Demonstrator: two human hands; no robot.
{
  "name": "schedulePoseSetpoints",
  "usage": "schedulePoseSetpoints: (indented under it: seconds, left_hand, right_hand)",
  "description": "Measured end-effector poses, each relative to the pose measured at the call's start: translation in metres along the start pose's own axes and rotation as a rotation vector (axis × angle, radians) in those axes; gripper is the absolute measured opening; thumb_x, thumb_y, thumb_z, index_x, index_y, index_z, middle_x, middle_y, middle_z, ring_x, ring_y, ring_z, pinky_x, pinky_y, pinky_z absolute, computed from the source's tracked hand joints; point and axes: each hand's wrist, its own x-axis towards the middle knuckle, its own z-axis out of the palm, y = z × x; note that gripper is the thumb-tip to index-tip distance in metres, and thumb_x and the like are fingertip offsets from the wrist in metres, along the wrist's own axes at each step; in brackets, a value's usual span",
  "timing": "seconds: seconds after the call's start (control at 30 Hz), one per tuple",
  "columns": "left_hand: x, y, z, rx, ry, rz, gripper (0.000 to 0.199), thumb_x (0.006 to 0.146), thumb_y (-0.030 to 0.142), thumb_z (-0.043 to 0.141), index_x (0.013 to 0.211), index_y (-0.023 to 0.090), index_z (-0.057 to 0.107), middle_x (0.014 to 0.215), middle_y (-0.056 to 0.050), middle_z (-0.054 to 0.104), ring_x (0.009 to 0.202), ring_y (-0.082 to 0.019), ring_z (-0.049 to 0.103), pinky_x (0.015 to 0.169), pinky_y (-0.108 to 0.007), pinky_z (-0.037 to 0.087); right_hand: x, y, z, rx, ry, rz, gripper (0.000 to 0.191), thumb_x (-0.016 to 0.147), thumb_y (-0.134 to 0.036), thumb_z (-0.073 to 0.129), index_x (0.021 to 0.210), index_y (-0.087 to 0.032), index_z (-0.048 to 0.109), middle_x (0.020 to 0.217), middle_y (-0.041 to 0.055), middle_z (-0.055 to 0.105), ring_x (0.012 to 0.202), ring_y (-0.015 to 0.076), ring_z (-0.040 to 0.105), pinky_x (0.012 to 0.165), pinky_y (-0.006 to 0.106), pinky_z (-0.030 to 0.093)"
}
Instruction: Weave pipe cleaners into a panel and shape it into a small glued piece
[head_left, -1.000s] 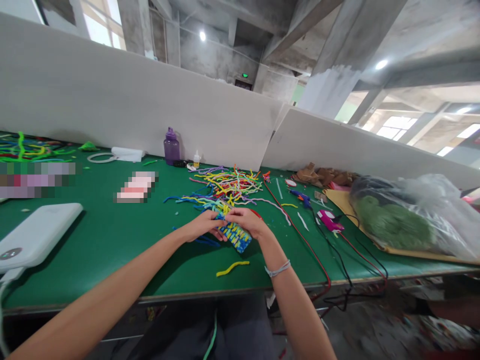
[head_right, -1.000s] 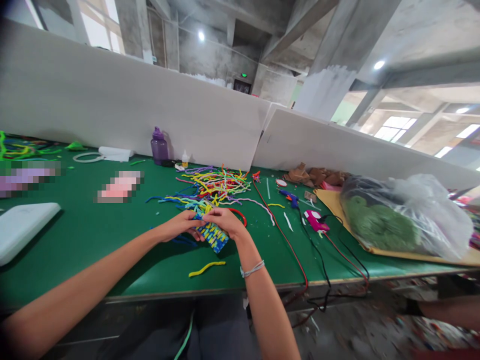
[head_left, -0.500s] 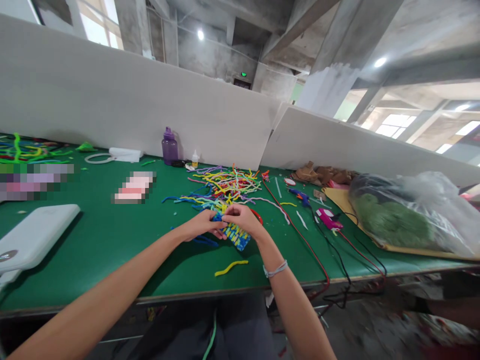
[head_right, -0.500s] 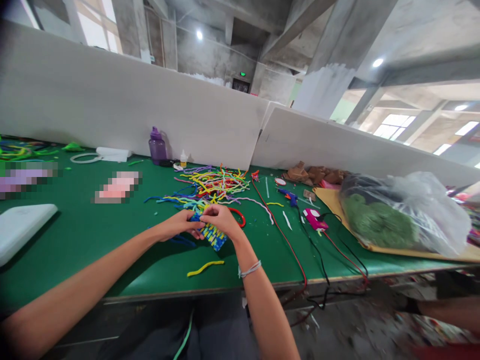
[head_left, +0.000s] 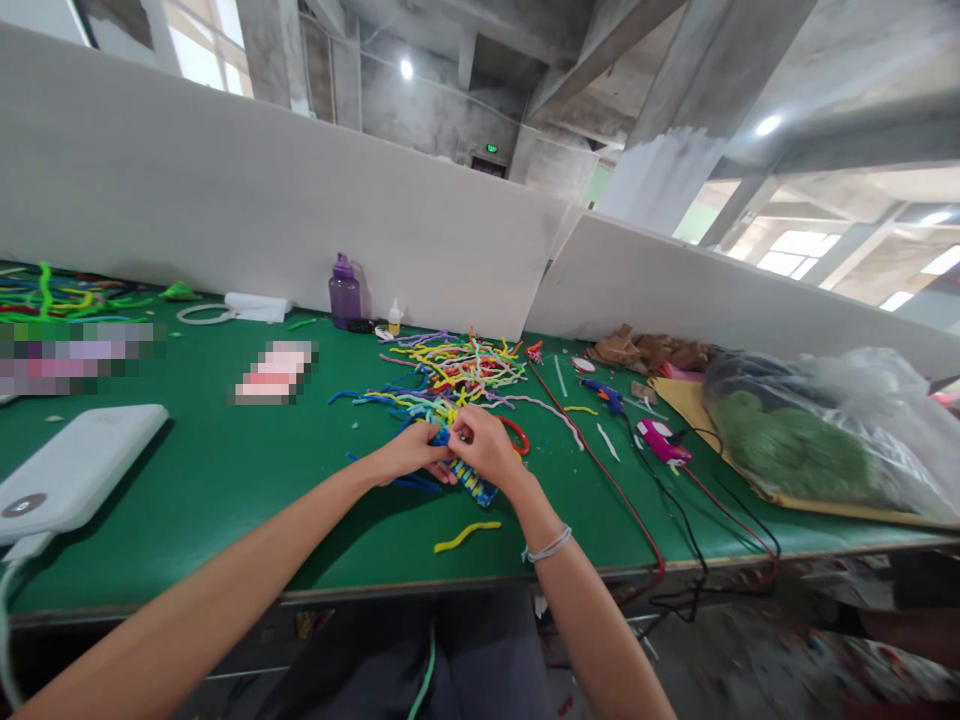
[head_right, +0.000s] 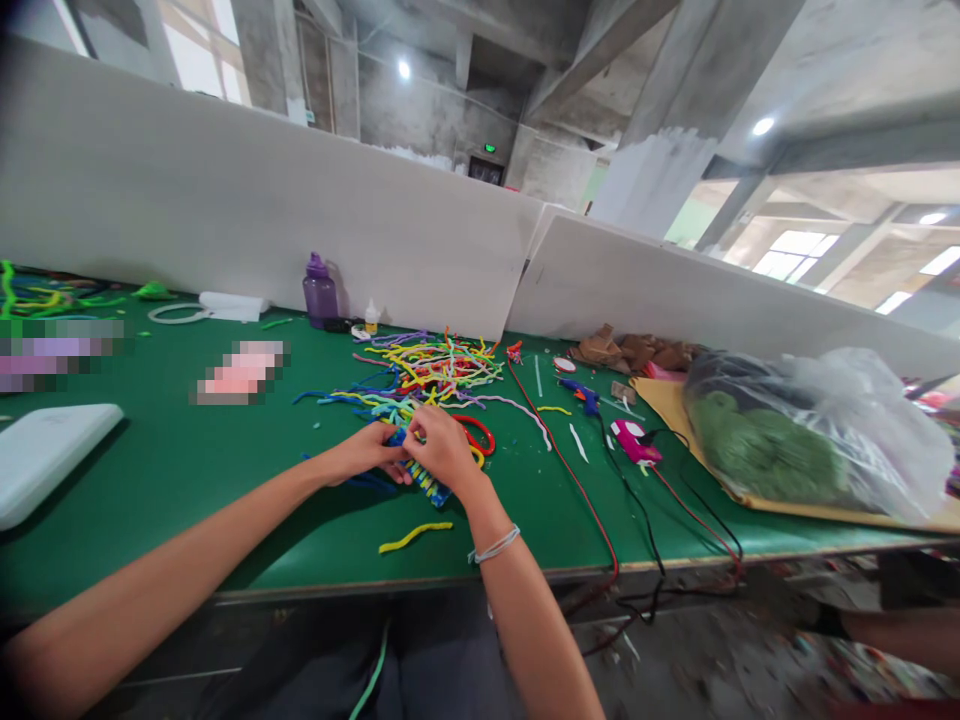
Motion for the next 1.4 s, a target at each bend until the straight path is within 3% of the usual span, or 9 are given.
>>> schedulePoseSetpoints:
  seconds: [0.13, 0.37, 0.63, 0.87, 0.97, 1.13, 1.4]
  left_hand:
    - [0.002, -0.002, -0.001, -0.005, 0.007, -0.003, 0.030, 0.064, 0.033, 0.068, 0.079, 0.010, 0.054, 0.064, -0.005, 0.066, 0.065, -0.022, 0.067, 0.064, -0.033, 0.054]
    - [0.001, -0.001, -0.002, -0.010, -0.006, 0.010, 0.032, 0.064, 0.036, 0.069, 0.077, 0.010, 0.054, 0.068, -0.005, 0.067, 0.065, -0.022, 0.067, 0.064, -0.035, 0.055]
    - [0.003, -0.003, -0.001, 0.019, -0.048, -0.016, 0.034, 0.063, 0.039, 0.069, 0.076, 0.011, 0.055, 0.065, -0.005, 0.067, 0.061, -0.020, 0.066, 0.060, -0.030, 0.053]
    - [0.005, -0.007, -0.002, 0.054, -0.037, -0.011, 0.033, 0.065, 0.040, 0.066, 0.079, 0.012, 0.054, 0.063, -0.004, 0.067, 0.059, -0.019, 0.065, 0.057, -0.029, 0.052]
    - [0.003, 0.001, -0.004, 0.110, 0.003, 0.058, 0.033, 0.066, 0.041, 0.065, 0.080, 0.012, 0.056, 0.061, -0.002, 0.066, 0.056, -0.017, 0.063, 0.055, -0.027, 0.051]
    - [-0.001, 0.012, -0.005, 0.120, 0.117, 0.153, 0.032, 0.072, 0.043, 0.060, 0.083, 0.014, 0.057, 0.054, 0.001, 0.062, 0.050, -0.013, 0.058, 0.042, -0.019, 0.041]
    - [0.002, 0.011, -0.006, 0.112, 0.171, 0.199, 0.031, 0.074, 0.045, 0.056, 0.068, 0.014, 0.053, 0.049, 0.001, 0.062, 0.041, -0.011, 0.052, 0.041, -0.020, 0.040]
  right_hand:
    - [-0.001, 0.000, 0.000, 0.016, -0.020, 0.001, 0.007, 0.072, -0.016, 0.049, 0.066, -0.019, 0.052, 0.069, 0.0017, 0.053, 0.068, 0.0139, 0.047, 0.064, 0.025, 0.037]
    - [0.005, 0.015, -0.005, 0.488, -0.160, 0.279, 0.016, 0.072, -0.031, 0.057, 0.073, -0.015, 0.062, 0.071, 0.0000, 0.060, 0.067, 0.0118, 0.053, 0.062, 0.023, 0.040]
    - [0.004, 0.018, 0.000, 0.599, -0.201, 0.348, 0.023, 0.066, -0.034, 0.065, 0.079, -0.015, 0.061, 0.072, -0.0006, 0.059, 0.067, 0.0112, 0.053, 0.062, 0.023, 0.042]
    - [0.003, 0.012, 0.003, 0.327, -0.106, 0.244, 0.013, 0.069, -0.027, 0.060, 0.074, -0.016, 0.061, 0.070, 0.0006, 0.060, 0.066, 0.0125, 0.054, 0.060, 0.023, 0.041]
    - [0.006, 0.011, -0.001, 0.413, -0.049, 0.254, 0.013, 0.068, -0.028, 0.060, 0.073, -0.016, 0.059, 0.069, -0.0001, 0.058, 0.066, 0.0124, 0.054, 0.062, 0.023, 0.042]
    - [0.010, 0.011, -0.006, 0.589, 0.081, 0.423, 0.016, 0.064, -0.030, 0.061, 0.069, -0.016, 0.055, 0.063, -0.0028, 0.053, 0.058, 0.0102, 0.048, 0.057, 0.023, 0.039]
    - [0.010, 0.009, -0.005, 0.628, 0.094, 0.422, 0.015, 0.064, -0.029, 0.059, 0.070, -0.016, 0.053, 0.063, -0.0034, 0.051, 0.057, 0.0094, 0.045, 0.056, 0.022, 0.037]
